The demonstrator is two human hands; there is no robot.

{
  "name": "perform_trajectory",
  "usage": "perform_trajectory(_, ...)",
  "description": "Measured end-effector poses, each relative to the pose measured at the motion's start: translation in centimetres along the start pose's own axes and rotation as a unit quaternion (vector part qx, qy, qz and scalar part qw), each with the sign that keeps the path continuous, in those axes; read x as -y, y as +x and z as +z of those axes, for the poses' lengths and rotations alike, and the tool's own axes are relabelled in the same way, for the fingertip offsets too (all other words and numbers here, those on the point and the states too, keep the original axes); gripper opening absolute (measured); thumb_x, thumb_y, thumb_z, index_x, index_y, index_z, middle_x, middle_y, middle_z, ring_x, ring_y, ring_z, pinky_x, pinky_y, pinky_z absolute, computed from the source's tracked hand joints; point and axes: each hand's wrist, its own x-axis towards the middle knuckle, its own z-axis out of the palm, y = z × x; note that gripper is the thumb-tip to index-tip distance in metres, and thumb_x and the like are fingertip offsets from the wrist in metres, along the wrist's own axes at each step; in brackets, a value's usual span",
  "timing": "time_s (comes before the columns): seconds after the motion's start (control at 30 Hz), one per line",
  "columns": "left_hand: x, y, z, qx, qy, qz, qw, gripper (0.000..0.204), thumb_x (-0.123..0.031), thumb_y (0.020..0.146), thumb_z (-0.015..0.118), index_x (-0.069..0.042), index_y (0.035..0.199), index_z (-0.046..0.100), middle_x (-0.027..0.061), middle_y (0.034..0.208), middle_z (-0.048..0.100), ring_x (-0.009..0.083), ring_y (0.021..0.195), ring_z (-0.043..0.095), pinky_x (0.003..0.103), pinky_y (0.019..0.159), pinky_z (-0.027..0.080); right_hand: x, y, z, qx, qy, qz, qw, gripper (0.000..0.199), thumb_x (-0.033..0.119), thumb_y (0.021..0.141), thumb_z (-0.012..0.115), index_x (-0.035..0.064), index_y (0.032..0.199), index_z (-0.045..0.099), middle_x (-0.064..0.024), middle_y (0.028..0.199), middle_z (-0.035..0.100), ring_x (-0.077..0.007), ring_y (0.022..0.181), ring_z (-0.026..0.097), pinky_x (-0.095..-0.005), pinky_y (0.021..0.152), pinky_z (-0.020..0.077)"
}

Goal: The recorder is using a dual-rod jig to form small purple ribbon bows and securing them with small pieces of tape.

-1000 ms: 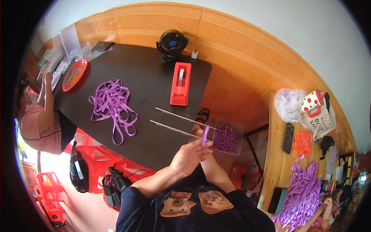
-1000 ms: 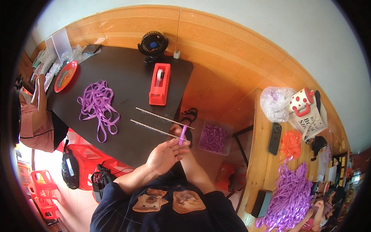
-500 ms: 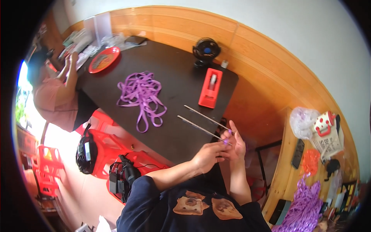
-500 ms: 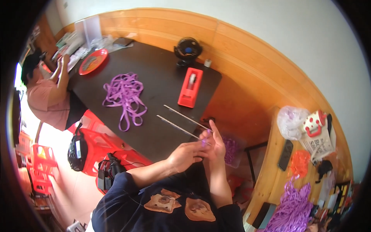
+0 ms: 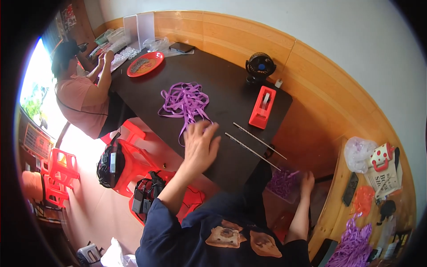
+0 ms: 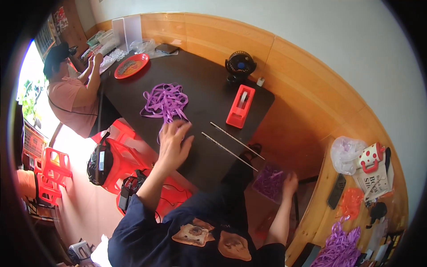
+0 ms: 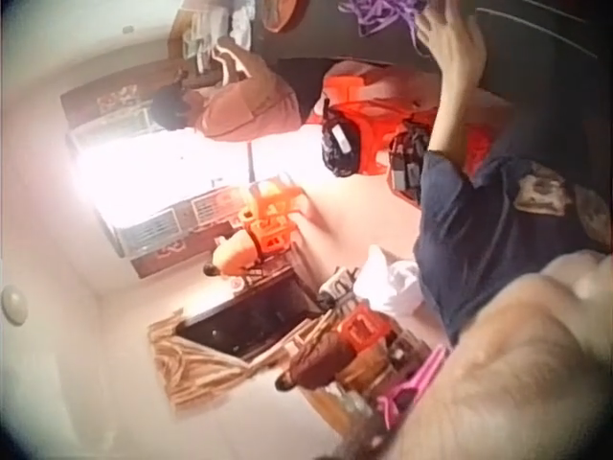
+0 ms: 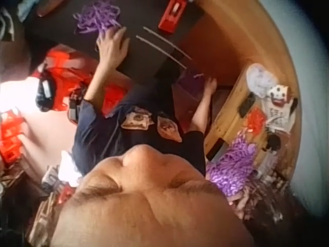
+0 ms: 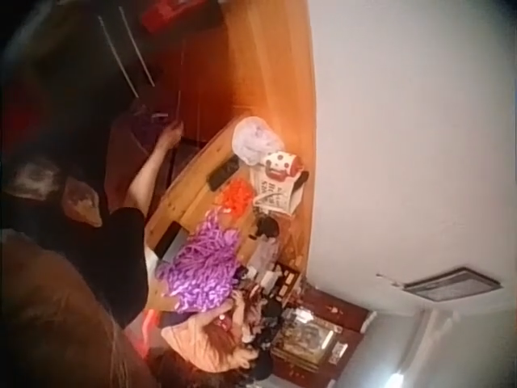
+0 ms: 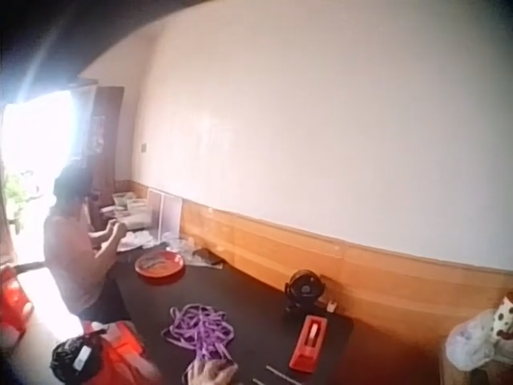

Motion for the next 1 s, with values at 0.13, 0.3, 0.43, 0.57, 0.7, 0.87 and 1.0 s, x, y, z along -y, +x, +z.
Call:
perform_trajectory(0.13,5.3,-0.8,2.4,-0.024,0.214,-0.012,0.976,0.017,-0.007,0.071,0.062,0.001,0.087,0.063,0.0152,0.112,0.055,0.0367,0.110,0.045,0.049,0.089,0.033,12.1,-3.2,-3.7,-0.054,0.277,-0.008,0.959,0.025,0.003,0.088,0.060,-0.0024,0.112,0.060,-0.0116,0.104,0.063,-0.0177,0.090,0.060,-0.0287,0.078,0.0491)
perform_trajectory(0.3,0.2,-2.2,4.2,-0.041,-0.028,0.115,0.992,0.011,-0.003,0.070,0.059,-0.007,0.080,0.058,0.0088,0.077,0.055,0.0295,0.079,0.055,0.043,0.072,0.038,26.7,-8.9,-9.6,0.035,0.358,-0.290,0.887,0.030,-0.011,0.079,0.060,0.0000,0.107,0.061,-0.0114,0.113,0.060,-0.0149,0.083,0.060,-0.0246,0.072,0.0499)
perform_trajectory(0.43,-5.1,-4.3,2.5,0.124,-0.207,0.216,0.946,0.020,0.000,0.072,0.063,-0.006,0.091,0.064,0.0089,0.073,0.058,0.0280,0.067,0.057,0.039,0.065,0.043,31.1,-10.0,-9.5,0.223,0.400,-0.336,0.823,0.044,-0.014,0.075,0.060,0.0007,0.117,0.058,-0.0165,0.128,0.053,-0.0224,0.093,0.063,-0.0260,0.077,0.0506)
perform_trajectory(0.57,-5.9,-4.1,0.7,0.142,-0.271,0.333,0.892,0.016,-0.010,0.073,0.067,-0.008,0.089,0.065,0.0052,0.076,0.058,0.0231,0.073,0.058,0.036,0.066,0.042,29.5,-9.7,-7.6,0.257,0.416,-0.383,0.784,0.025,-0.003,0.083,0.053,-0.0007,0.107,0.061,-0.0158,0.103,0.062,-0.0217,0.086,0.064,-0.0266,0.073,0.0491)
perform_trajectory(0.7,1.1,-1.1,-0.1,0.054,-0.134,0.194,0.970,0.033,0.000,0.068,0.064,-0.006,0.101,0.065,0.0144,0.100,0.061,0.0329,0.089,0.058,0.042,0.078,0.046,27.4,-10.0,-10.0,0.263,0.475,-0.301,0.784,0.006,-0.004,0.085,0.056,-0.0036,0.086,0.062,-0.0114,0.076,0.062,-0.0169,0.066,0.061,-0.0258,0.062,0.0474)
perform_trajectory(0.87,11.1,1.3,0.9,0.089,-0.019,0.106,0.990,0.012,-0.003,0.073,0.064,-0.003,0.085,0.068,0.0141,0.099,0.062,0.0342,0.095,0.054,0.041,0.082,0.046,22.2,-10.2,-11.7,0.229,0.525,-0.245,0.782,0.010,-0.010,0.083,0.054,-0.0052,0.087,0.062,-0.0136,0.074,0.062,-0.0181,0.067,0.061,-0.0269,0.063,0.0503)
perform_trajectory(1.0,13.8,3.5,0.9,0.063,-0.037,0.032,0.997,0.007,-0.001,0.073,0.063,0.001,0.079,0.066,0.0151,0.088,0.063,0.0369,0.091,0.056,0.042,0.079,0.046,18.4,-11.2,-11.8,0.142,0.619,-0.161,0.756,0.006,0.001,0.085,0.058,-0.0040,0.083,0.060,-0.0149,0.072,0.060,-0.0202,0.062,0.059,-0.0279,0.058,0.0497)
